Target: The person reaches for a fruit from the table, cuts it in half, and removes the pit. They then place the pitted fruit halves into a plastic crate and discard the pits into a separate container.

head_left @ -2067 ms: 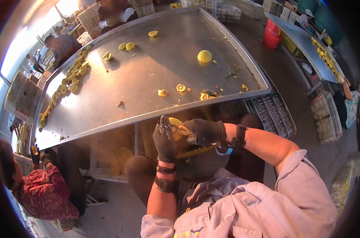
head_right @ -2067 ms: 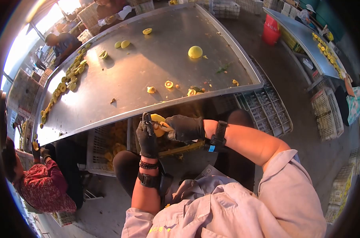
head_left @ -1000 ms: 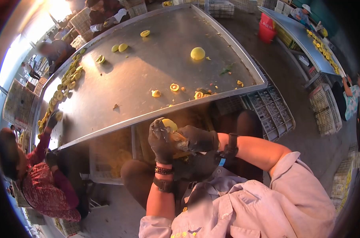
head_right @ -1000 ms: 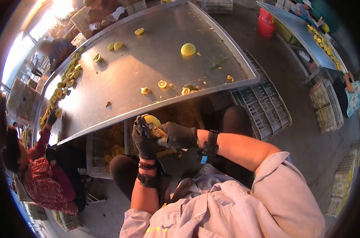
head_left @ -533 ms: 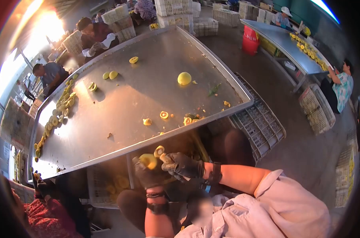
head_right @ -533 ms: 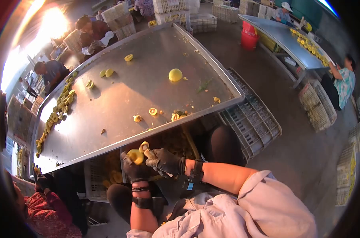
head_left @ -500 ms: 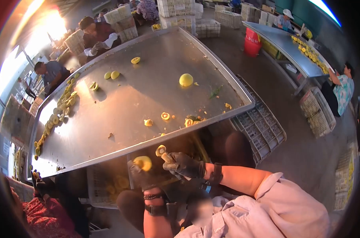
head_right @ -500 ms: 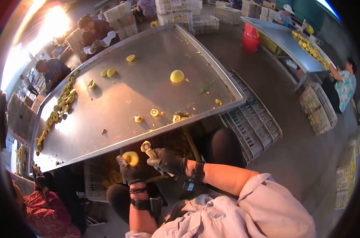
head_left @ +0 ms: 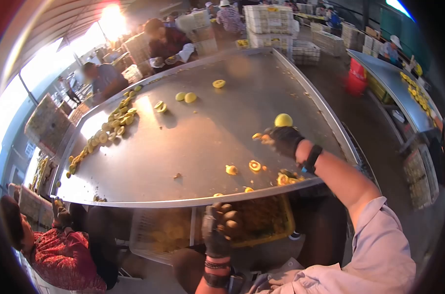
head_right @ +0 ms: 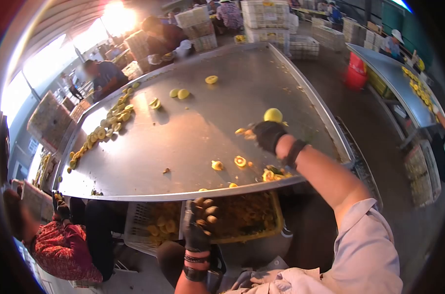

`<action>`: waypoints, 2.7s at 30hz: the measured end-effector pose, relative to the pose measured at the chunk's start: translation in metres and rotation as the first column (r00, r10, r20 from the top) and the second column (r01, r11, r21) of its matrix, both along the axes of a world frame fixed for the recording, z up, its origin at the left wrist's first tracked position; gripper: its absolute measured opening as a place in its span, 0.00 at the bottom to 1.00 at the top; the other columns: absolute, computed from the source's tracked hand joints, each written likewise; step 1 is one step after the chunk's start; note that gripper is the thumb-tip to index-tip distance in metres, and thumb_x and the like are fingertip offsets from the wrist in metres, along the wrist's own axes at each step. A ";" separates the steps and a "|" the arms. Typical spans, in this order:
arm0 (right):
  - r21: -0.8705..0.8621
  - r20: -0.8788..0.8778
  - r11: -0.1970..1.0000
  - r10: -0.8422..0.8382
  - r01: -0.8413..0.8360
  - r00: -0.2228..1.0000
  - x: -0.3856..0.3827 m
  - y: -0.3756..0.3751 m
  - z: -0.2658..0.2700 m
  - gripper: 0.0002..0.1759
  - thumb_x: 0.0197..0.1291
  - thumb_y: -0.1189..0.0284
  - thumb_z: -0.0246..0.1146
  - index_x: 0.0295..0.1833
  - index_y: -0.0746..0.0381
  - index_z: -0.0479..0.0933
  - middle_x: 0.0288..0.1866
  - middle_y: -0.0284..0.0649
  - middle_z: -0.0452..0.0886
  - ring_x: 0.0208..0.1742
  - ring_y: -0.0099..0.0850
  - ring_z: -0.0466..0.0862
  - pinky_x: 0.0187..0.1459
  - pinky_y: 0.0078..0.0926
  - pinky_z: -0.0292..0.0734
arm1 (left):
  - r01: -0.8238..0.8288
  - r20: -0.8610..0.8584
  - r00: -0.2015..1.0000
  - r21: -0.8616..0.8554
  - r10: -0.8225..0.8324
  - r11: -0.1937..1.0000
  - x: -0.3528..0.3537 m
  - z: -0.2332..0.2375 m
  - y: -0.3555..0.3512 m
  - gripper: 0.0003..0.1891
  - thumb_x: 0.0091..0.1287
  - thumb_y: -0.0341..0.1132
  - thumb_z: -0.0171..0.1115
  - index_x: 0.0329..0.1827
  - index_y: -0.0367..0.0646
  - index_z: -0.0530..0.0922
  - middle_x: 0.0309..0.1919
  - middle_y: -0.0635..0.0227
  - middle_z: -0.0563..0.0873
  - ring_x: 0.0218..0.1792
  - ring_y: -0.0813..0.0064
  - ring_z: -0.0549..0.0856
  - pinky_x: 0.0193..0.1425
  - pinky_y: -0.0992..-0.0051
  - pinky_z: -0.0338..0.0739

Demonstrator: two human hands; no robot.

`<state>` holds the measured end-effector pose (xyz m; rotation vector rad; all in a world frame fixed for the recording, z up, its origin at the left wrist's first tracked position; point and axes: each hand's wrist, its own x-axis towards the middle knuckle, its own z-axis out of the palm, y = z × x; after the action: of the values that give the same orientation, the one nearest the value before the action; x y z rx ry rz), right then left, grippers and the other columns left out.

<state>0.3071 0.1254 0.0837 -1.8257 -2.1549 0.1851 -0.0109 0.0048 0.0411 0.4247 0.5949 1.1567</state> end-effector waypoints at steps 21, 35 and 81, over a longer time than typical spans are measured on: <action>-0.067 -0.870 0.872 0.187 -0.485 0.456 -0.100 -0.090 0.015 0.23 0.59 0.72 0.67 0.59 0.61 0.71 0.50 0.37 0.80 0.53 0.26 0.76 0.54 0.28 0.74 | 0.111 -0.025 0.993 -0.017 -0.112 0.994 0.023 -0.015 -0.005 0.23 0.74 0.50 0.48 0.60 0.40 0.70 0.52 0.58 0.79 0.51 0.66 0.81 0.51 0.66 0.79; 0.194 -0.704 0.981 0.154 -0.021 0.694 -0.129 -0.178 -0.027 0.22 0.56 0.68 0.67 0.54 0.63 0.73 0.47 0.47 0.81 0.48 0.40 0.81 0.51 0.32 0.75 | 0.123 -0.471 0.854 0.597 0.222 0.792 0.026 0.009 -0.027 0.24 0.71 0.37 0.55 0.65 0.31 0.65 0.52 0.60 0.80 0.53 0.74 0.78 0.61 0.74 0.72; 0.147 -0.273 0.987 0.096 -0.057 0.957 -0.144 -0.183 -0.012 0.18 0.57 0.67 0.59 0.50 0.66 0.72 0.32 0.53 0.82 0.34 0.49 0.83 0.35 0.42 0.78 | -0.022 -0.455 0.624 0.802 0.635 0.596 0.041 -0.021 -0.013 0.26 0.55 0.31 0.70 0.54 0.32 0.70 0.43 0.51 0.79 0.42 0.53 0.80 0.46 0.60 0.78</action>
<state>0.1627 -0.0571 0.0712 -1.5386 -1.9889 0.2862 0.0299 -0.0082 0.0199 1.6118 0.8995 1.6299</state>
